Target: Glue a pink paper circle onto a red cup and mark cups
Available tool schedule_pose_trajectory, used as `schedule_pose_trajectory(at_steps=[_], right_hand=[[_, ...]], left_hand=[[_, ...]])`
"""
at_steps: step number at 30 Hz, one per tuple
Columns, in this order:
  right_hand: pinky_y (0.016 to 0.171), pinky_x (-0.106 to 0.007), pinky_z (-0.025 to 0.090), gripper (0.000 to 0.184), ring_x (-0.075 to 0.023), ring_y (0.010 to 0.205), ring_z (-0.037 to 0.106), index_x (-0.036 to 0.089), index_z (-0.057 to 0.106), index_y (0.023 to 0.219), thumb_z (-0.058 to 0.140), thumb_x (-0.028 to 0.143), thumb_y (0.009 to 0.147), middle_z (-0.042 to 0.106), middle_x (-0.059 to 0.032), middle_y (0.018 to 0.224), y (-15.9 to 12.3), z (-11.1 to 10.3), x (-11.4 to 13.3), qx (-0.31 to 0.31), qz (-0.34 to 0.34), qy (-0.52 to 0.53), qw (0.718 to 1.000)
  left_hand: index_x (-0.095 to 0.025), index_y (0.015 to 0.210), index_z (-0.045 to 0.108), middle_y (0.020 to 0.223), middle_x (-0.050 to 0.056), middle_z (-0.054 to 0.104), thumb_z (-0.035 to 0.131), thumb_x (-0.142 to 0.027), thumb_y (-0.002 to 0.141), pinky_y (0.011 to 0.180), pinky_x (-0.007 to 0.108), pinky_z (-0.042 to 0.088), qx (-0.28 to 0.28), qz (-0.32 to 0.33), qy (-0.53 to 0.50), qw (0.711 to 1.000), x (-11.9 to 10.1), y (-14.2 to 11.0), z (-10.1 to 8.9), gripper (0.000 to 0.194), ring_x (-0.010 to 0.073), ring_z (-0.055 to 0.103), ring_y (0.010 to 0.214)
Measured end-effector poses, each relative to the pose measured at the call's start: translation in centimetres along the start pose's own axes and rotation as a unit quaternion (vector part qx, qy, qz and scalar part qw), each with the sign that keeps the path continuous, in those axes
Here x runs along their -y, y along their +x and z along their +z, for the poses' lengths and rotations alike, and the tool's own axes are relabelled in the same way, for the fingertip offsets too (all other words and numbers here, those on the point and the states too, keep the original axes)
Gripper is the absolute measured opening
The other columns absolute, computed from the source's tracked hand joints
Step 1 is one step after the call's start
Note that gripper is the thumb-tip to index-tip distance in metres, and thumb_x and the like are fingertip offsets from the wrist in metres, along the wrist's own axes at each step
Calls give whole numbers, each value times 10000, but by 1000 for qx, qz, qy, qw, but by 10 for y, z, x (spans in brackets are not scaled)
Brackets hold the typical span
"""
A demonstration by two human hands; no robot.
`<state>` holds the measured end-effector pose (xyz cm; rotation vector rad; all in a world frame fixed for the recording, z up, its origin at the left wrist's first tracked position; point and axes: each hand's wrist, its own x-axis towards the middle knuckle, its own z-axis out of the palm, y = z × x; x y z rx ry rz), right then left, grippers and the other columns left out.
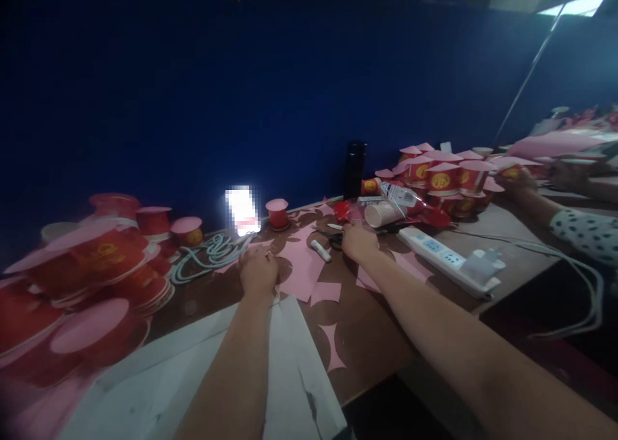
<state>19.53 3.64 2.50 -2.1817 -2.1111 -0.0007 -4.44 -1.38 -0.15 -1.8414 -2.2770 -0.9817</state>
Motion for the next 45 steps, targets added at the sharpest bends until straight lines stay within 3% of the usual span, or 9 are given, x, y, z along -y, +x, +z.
schedule_pose_trajectory(at_steps=[4, 10, 15, 19, 22, 25, 28, 35, 45], right_hand=[[851, -347, 462, 322, -267, 1050, 599, 169, 617, 1120, 391, 265, 911, 602, -165, 1154, -8, -3, -8, -72, -45, 32, 996], [894, -339, 450, 315, -240, 1013, 608, 171, 636, 1115, 435, 207, 876, 660, -119, 1072, -18, 12, -33, -91, -171, 100, 976], [871, -323, 475, 283, -199, 948, 620, 183, 633, 1060, 415, 264, 898, 671, -81, 1014, -22, 21, -51, -257, -131, 326, 900], [828, -353, 494, 276, -204, 911, 614, 160, 571, 1083, 454, 284, 866, 633, -103, 1012, -11, 18, -61, -401, -50, 419, 813], [771, -352, 509, 347, -190, 852, 610, 140, 488, 1130, 483, 246, 800, 583, -122, 1055, 3, 21, -70, -446, 7, 471, 761], [778, -363, 508, 396, -174, 818, 600, 143, 465, 1131, 479, 212, 741, 539, -130, 1108, 15, 28, -78, -453, 71, 494, 739], [787, -370, 509, 440, -160, 780, 591, 149, 454, 1143, 468, 185, 705, 532, -122, 1115, 20, 34, -82, -427, 109, 513, 737], [880, -403, 476, 474, -196, 881, 583, 123, 471, 1148, 491, 176, 677, 544, -145, 1122, 17, 30, -75, -379, 159, 484, 773], [878, -399, 501, 514, -210, 923, 604, 121, 469, 1170, 512, 164, 660, 541, -165, 1158, 20, 40, -77, -331, 188, 532, 756]], left_hand=[[-167, 1020, 694, 1064, 133, 632, 428, -223, 853, 921, 440, 378, -49, 38, 10, 998, -2, 1, -4, 319, 292, 505, 1062], [-145, 1045, 672, 969, 133, 631, 401, -238, 887, 893, 400, 386, -61, 149, 15, 987, -25, -2, -9, 327, 266, 523, 976], [-195, 892, 700, 923, 86, 661, 408, -229, 891, 845, 318, 414, 59, 227, -59, 970, -99, 0, 12, 293, 203, 570, 901], [-179, 920, 720, 969, 99, 695, 451, -233, 861, 809, 297, 441, 186, 208, -106, 954, -172, 16, 49, 280, 204, 612, 903], [-179, 932, 727, 969, 95, 708, 489, -231, 834, 824, 280, 447, 257, 212, -151, 931, -213, 26, 82, 262, 202, 628, 929], [-146, 1011, 709, 1030, 127, 696, 487, -254, 842, 860, 297, 449, 266, 174, -172, 932, -235, 29, 109, 299, 219, 624, 987], [-155, 1065, 696, 1058, 122, 692, 486, -201, 826, 892, 292, 445, 277, 157, -182, 931, -242, 31, 124, 321, 210, 620, 1024], [-183, 1119, 680, 1113, 83, 686, 484, -229, 837, 930, 271, 431, 298, 194, -199, 913, -232, 38, 134, 347, 183, 599, 1075], [-208, 1015, 711, 1047, 51, 702, 464, -234, 839, 884, 261, 447, 303, 253, -191, 899, -231, 39, 132, 305, 170, 607, 1006]])
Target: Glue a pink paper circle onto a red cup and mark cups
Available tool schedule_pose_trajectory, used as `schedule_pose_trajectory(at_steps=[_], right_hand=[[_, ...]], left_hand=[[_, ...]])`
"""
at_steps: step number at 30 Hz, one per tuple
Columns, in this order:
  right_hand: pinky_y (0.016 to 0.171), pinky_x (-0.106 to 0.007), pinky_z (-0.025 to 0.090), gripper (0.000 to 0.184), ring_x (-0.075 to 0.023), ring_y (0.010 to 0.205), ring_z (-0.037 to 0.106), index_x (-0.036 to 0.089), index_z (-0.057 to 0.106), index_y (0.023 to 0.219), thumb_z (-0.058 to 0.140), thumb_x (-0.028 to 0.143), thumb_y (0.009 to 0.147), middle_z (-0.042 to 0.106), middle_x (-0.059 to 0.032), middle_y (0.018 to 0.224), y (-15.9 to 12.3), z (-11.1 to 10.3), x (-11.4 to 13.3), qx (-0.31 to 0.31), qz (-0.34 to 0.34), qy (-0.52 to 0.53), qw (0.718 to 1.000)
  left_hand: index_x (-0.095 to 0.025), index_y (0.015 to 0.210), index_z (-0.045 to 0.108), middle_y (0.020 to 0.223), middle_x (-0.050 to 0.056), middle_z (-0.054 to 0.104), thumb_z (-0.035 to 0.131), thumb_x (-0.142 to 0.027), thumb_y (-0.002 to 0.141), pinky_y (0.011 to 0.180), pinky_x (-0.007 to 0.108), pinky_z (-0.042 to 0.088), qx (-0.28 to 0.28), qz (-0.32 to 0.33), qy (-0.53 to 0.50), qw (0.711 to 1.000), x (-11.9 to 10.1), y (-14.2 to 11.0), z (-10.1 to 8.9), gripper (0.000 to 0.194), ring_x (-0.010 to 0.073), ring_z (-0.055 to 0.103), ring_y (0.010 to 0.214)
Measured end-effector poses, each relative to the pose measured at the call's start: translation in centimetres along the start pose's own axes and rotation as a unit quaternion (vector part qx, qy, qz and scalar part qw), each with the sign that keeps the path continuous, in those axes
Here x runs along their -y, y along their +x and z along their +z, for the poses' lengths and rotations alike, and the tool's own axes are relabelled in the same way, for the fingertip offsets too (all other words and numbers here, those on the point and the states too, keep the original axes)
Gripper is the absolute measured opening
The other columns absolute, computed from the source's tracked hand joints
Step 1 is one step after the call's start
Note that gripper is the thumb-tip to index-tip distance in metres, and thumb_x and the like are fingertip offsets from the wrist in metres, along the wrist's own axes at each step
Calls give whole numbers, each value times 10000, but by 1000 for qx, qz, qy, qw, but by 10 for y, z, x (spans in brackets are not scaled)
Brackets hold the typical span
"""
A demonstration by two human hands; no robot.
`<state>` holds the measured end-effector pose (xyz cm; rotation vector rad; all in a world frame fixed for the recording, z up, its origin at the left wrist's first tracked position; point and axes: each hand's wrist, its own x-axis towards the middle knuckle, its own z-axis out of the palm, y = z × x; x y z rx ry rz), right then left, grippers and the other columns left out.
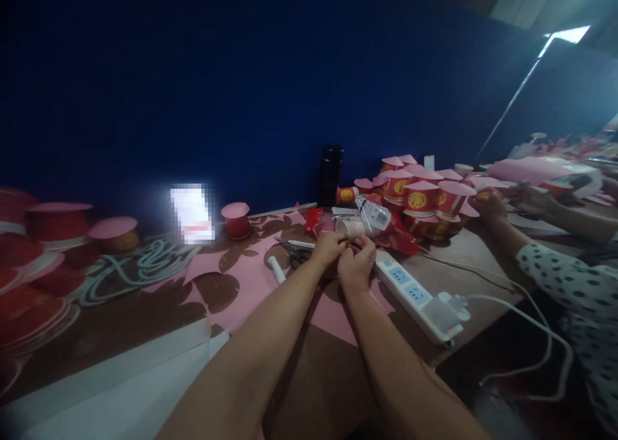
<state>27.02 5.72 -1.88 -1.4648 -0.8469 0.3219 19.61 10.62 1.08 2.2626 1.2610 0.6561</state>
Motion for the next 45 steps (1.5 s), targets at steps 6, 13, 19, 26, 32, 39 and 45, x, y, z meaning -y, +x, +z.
schedule_pose_trajectory(at_steps=[6, 13, 19, 26, 32, 39, 45], right_hand=[[967, -458, 428, 420, -254, 1019, 573, 100, 573, 1108, 450, 193, 718, 621, -168, 1092, -3, -5, 1, 50, -51, -72, 995], [997, -454, 389, 473, -278, 1090, 549, 56, 633, 1125, 358, 288, 820, 631, -207, 1135, -9, -7, 11, 88, -111, -161, 977], [999, -445, 388, 531, -289, 1128, 537, 64, 612, 1178, 407, 423, 845, 606, -206, 1192, -4, -4, 4, 78, -81, -153, 982], [910, -440, 441, 595, -288, 1044, 585, 134, 635, 1145, 310, 562, 890, 660, -148, 1072, 1, -3, -3, 77, -76, -120, 987], [906, -418, 443, 533, -273, 1040, 581, 131, 631, 1129, 346, 515, 893, 656, -146, 1054, 6, -2, -6, 71, -119, -124, 983], [961, -444, 414, 334, -264, 1051, 535, 151, 615, 1075, 475, 344, 841, 624, -121, 1045, -19, -9, 13, 113, -273, -159, 942], [952, -390, 436, 292, -237, 1109, 519, 194, 603, 1089, 494, 237, 821, 586, -95, 1120, -44, -5, 24, 202, -297, -173, 917]], left_hand=[[-182, 1003, 711, 1019, 89, 704, 481, -286, 842, 871, 275, 449, -4, -25, 14, 1000, -2, -1, -2, 299, 192, 613, 996], [-162, 1003, 717, 994, 111, 706, 486, -265, 837, 851, 271, 453, -9, -29, 14, 999, -7, -13, -11, 302, 199, 622, 971], [-180, 931, 721, 952, 94, 707, 473, -282, 835, 813, 269, 457, -27, -23, 36, 999, -1, -35, -20, 285, 191, 630, 900], [-177, 792, 699, 882, 85, 696, 484, -238, 786, 739, 267, 444, -84, -26, 52, 995, -2, -77, -49, 224, 184, 611, 818], [-176, 776, 699, 737, 16, 663, 563, -282, 749, 648, 236, 425, -210, -107, -130, 963, 0, -129, -123, 174, 131, 573, 682], [-159, 826, 656, 653, -18, 586, 718, -407, 633, 502, 174, 396, -366, -247, -435, 785, 50, -219, -146, 321, 71, 514, 550], [-146, 845, 646, 612, -5, 607, 697, -446, 655, 485, 191, 427, -427, -253, -383, 779, 87, -243, -125, 359, 93, 550, 527]])
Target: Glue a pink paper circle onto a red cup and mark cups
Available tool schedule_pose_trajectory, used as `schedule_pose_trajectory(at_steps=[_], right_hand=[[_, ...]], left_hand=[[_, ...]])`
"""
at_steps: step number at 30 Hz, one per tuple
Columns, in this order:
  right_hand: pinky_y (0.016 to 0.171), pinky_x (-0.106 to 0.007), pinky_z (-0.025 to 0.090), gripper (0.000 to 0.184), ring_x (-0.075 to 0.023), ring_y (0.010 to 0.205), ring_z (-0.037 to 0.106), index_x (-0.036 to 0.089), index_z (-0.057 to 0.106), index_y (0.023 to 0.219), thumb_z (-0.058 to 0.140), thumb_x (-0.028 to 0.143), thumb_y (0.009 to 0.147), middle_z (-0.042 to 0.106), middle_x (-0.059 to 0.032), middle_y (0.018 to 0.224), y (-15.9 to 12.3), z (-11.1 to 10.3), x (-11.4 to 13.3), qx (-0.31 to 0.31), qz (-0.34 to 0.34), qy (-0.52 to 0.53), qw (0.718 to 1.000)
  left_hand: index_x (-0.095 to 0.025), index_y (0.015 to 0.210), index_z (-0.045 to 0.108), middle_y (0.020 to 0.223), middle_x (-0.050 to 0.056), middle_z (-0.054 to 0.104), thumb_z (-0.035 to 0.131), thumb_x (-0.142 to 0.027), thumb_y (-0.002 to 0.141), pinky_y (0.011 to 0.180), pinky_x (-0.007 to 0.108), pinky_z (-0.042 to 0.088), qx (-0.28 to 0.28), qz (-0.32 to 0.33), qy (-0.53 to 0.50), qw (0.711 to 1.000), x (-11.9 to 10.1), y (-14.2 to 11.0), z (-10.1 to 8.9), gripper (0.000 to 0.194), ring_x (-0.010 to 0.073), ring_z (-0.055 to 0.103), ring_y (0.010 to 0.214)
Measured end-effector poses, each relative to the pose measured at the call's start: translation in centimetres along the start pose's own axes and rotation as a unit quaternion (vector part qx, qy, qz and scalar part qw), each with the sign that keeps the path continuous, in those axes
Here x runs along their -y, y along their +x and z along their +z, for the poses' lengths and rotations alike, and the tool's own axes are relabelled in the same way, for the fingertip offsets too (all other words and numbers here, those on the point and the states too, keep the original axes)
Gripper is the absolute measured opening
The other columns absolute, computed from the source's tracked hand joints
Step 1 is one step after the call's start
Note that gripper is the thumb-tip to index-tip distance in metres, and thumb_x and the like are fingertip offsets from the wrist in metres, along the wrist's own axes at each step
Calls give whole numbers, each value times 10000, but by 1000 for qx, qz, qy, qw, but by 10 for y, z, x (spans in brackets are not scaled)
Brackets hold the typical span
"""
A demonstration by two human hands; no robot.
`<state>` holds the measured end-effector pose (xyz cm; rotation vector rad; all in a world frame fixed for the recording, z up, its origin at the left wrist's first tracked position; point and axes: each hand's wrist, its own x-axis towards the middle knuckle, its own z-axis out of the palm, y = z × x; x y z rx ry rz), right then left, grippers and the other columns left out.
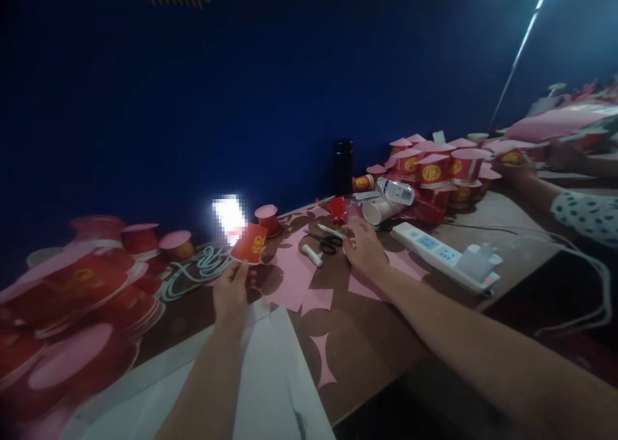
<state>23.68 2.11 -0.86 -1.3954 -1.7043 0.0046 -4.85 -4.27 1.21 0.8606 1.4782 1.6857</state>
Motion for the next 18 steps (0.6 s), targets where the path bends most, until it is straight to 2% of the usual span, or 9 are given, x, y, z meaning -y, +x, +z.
schedule_pose_trajectory(at_steps=[3, 7, 10, 14, 16, 18], right_hand=[[941, -369, 436, 287, -225, 1061, 546, 189, 613, 1076, 489, 219, 819, 601, -89, 1094, 1, 3, 7, 64, 1, -15, 998], [901, -350, 441, 256, -226, 997, 575, 201, 640, 1041, 525, 248, 818, 627, -87, 1065, 14, 7, 19, 153, -1, -89, 984], [878, -371, 444, 282, -263, 1035, 565, 182, 644, 1061, 536, 283, 821, 628, -124, 1085, 31, 11, 26, 176, -25, -188, 966], [829, -408, 449, 319, -304, 981, 588, 125, 644, 1070, 566, 275, 800, 646, -187, 1010, 48, 20, 26, 178, -25, -257, 950], [800, -414, 454, 333, -308, 961, 603, 133, 641, 1090, 559, 298, 812, 653, -194, 1009, 51, 25, 23, 183, -11, -282, 942], [747, -402, 467, 316, -295, 913, 625, 154, 658, 1063, 525, 331, 837, 670, -175, 960, 51, 29, 19, 205, 37, -279, 937]], left_hand=[[-146, 883, 666, 623, 2, 635, 656, -472, 700, 502, 213, 449, 20, 50, 47, 997, 5, 1, -2, 374, 98, 554, 505], [-127, 871, 672, 681, 30, 676, 660, -451, 698, 546, 218, 476, 45, 21, 8, 999, 6, 4, -3, 368, 104, 595, 546], [-126, 862, 664, 720, 34, 686, 698, -394, 675, 608, 224, 503, 53, -24, -71, 996, 9, 10, -2, 329, 105, 629, 606], [-128, 818, 642, 747, 30, 680, 744, -291, 650, 671, 215, 518, 51, -57, -192, 978, 9, 13, -3, 255, 104, 655, 701], [-134, 829, 634, 768, 28, 680, 749, -251, 658, 694, 215, 521, 58, -71, -230, 969, 7, 13, -5, 237, 101, 658, 723], [-137, 844, 632, 797, 31, 684, 740, -224, 678, 712, 215, 526, 63, -84, -262, 959, 5, 13, -7, 216, 98, 661, 740]])
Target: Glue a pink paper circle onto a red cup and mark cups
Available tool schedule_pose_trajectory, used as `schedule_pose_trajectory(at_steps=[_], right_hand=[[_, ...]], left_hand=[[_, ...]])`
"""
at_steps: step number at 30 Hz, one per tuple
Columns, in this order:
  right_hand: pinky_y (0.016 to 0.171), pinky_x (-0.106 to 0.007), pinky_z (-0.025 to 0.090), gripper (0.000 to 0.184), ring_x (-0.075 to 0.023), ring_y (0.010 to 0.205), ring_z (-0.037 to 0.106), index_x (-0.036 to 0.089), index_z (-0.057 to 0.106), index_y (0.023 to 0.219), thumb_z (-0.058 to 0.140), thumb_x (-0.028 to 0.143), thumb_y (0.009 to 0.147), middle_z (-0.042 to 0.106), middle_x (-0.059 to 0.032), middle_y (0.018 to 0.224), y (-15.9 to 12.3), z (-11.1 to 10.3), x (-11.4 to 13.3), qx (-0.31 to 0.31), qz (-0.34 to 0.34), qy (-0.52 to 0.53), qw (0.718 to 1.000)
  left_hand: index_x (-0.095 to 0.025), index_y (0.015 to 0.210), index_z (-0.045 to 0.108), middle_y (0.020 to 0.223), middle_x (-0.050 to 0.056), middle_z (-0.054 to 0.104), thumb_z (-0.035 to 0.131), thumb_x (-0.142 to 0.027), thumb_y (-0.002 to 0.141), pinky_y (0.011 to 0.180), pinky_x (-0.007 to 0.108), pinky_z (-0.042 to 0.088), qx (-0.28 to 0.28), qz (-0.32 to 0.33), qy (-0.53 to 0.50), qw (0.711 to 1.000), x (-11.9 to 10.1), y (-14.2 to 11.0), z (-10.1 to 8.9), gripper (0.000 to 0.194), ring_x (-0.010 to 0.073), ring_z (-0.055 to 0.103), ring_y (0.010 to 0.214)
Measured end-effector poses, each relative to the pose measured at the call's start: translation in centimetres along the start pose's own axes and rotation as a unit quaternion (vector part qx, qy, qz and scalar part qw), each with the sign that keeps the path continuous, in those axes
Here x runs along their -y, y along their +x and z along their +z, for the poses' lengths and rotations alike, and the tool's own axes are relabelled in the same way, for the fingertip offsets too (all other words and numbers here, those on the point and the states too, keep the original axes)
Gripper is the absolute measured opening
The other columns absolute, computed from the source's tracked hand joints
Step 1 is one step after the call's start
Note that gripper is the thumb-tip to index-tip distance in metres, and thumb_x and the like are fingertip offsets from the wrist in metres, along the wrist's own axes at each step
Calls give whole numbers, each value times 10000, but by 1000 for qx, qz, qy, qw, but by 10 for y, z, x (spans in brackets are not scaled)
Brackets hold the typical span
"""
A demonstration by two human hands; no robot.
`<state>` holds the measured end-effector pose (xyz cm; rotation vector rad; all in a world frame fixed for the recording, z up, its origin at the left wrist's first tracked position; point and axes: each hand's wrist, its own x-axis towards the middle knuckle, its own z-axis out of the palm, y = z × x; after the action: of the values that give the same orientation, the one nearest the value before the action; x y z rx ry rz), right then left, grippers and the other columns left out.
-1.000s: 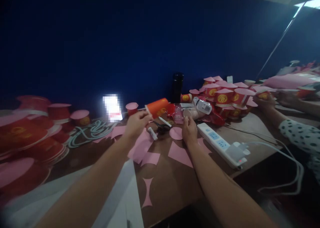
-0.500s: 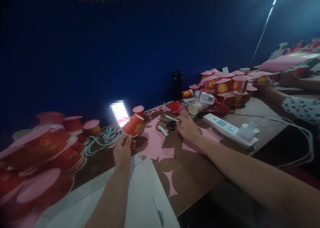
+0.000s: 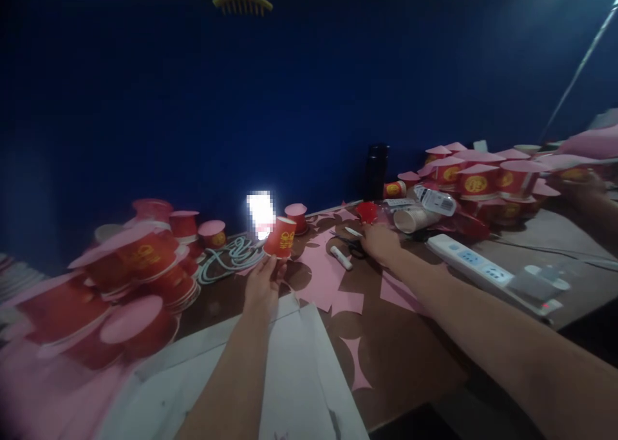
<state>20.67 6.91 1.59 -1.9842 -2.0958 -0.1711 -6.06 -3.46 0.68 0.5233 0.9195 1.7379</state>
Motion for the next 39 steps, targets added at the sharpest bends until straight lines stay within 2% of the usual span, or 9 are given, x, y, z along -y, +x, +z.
schedule_pose_trajectory(at_steps=[5, 10, 14, 22, 27, 30, 33, 35, 39], right_hand=[[732, -384, 472, 316, -277, 952, 627, 234, 660, 1087, 458, 352, 874, 655, -129, 1087, -2, 5, -7, 18, 15, 49, 999], [750, -361, 463, 319, -278, 944, 632, 165, 642, 1089, 459, 324, 881, 661, -170, 1026, -2, 7, -10, 60, 24, 34, 997], [763, -388, 448, 288, -308, 934, 622, 72, 630, 1007, 451, 260, 881, 642, -227, 984, -1, 11, -7, 30, 17, 31, 999], [848, -350, 430, 252, -252, 963, 589, 104, 615, 973, 410, 222, 886, 639, -173, 1001, 0, -3, 5, -89, 11, 211, 973], [642, -309, 473, 234, -178, 625, 602, 164, 565, 950, 372, 288, 902, 663, -72, 780, -15, -17, 27, -81, 27, 450, 889], [532, -271, 445, 199, -152, 550, 557, 192, 531, 970, 409, 328, 893, 623, -34, 723, -28, -25, 47, -95, 3, 515, 852], [437, -226, 375, 243, -112, 474, 489, 203, 543, 984, 513, 403, 851, 579, 11, 647, -39, -36, 69, -15, -7, 579, 815], [377, -196, 303, 301, -75, 417, 412, 195, 569, 929, 582, 468, 803, 543, 34, 601, -42, -43, 82, 65, -7, 635, 769], [354, -155, 205, 354, -39, 430, 352, 200, 627, 956, 711, 437, 708, 479, 62, 590, -47, -53, 98, 109, 20, 756, 645]], left_hand=[[-138, 815, 636, 815, 36, 693, 723, -148, 692, 706, 209, 545, -9, -12, -71, 997, -1, 1, -1, 151, 104, 672, 743], [-114, 809, 648, 798, 43, 698, 680, -83, 719, 659, 187, 553, -13, -32, -99, 994, -2, -1, 2, 101, 102, 673, 702], [-94, 804, 645, 762, 64, 697, 611, -46, 764, 638, 186, 558, -37, -43, -130, 990, -6, -3, 2, 71, 118, 682, 698], [-76, 819, 632, 760, 68, 682, 588, -66, 802, 656, 209, 563, -54, -39, -170, 983, -5, -1, 4, 48, 117, 671, 693], [-95, 834, 616, 743, 51, 664, 597, -74, 801, 611, 201, 545, -59, -47, -190, 979, -6, -1, 4, 44, 106, 652, 672], [-103, 843, 610, 741, 44, 655, 601, -77, 798, 586, 194, 533, -66, -45, -193, 978, -7, -2, 3, 53, 94, 635, 646], [-104, 822, 607, 721, 38, 644, 613, -95, 796, 565, 192, 525, -64, -48, -183, 980, -6, 0, 3, 29, 89, 620, 617], [-105, 816, 608, 718, 34, 641, 628, -102, 786, 553, 187, 520, -71, -48, -179, 980, -5, 2, 3, 36, 85, 613, 604], [-111, 834, 622, 740, 24, 644, 653, -105, 767, 553, 167, 513, -88, -22, -175, 980, 0, 6, 3, 74, 70, 613, 607]])
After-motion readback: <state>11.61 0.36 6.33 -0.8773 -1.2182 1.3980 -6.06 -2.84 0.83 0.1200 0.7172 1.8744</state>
